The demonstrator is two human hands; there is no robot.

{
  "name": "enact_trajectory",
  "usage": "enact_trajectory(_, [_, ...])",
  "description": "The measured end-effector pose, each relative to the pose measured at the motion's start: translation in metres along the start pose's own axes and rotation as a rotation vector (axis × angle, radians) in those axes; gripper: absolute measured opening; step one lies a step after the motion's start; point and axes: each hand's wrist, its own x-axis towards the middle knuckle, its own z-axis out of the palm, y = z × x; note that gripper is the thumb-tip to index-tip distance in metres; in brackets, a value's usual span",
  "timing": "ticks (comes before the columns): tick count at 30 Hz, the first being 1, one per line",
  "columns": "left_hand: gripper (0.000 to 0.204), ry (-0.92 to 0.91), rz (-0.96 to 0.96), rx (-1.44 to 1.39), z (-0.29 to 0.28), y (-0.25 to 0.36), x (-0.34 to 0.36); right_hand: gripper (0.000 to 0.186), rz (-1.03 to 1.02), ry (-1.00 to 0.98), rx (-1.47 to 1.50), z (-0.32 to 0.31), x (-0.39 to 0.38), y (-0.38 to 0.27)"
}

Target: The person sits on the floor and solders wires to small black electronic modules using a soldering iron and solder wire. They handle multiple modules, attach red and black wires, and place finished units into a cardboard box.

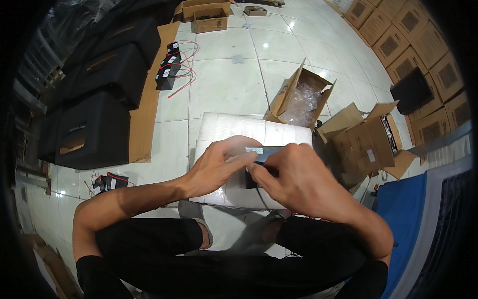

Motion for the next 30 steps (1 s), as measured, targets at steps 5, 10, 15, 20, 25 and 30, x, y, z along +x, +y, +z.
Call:
enact_trajectory(5, [0.038,0.024,-0.011,0.011,0.002,-0.004,0.003,0.034,-0.071,0.411,0.003,-0.039,-0.016,0.023])
enact_trajectory(10, [0.036,0.061,-0.031,0.055,0.004,-0.005,0.003,0.030,-0.011,0.312,-0.154,-0.036,-0.018,0.053])
enact_trajectory(15, [0.034,0.080,-0.017,0.041,0.006,-0.005,0.001,0.030,-0.082,0.210,-0.114,-0.029,-0.024,0.067])
enact_trajectory(20, [0.038,0.098,0.092,0.046,-0.002,-0.002,0.002,0.026,-0.091,0.346,-0.039,-0.034,-0.025,0.074])
enact_trajectory(25, [0.040,0.169,0.049,0.009,-0.005,0.002,0.003,0.023,-0.064,0.269,-0.030,-0.033,-0.033,0.078])
enact_trajectory(30, [0.034,0.358,0.062,0.215,-0.036,0.012,0.007,0.024,-0.109,0.384,0.033,-0.036,-0.036,0.097])
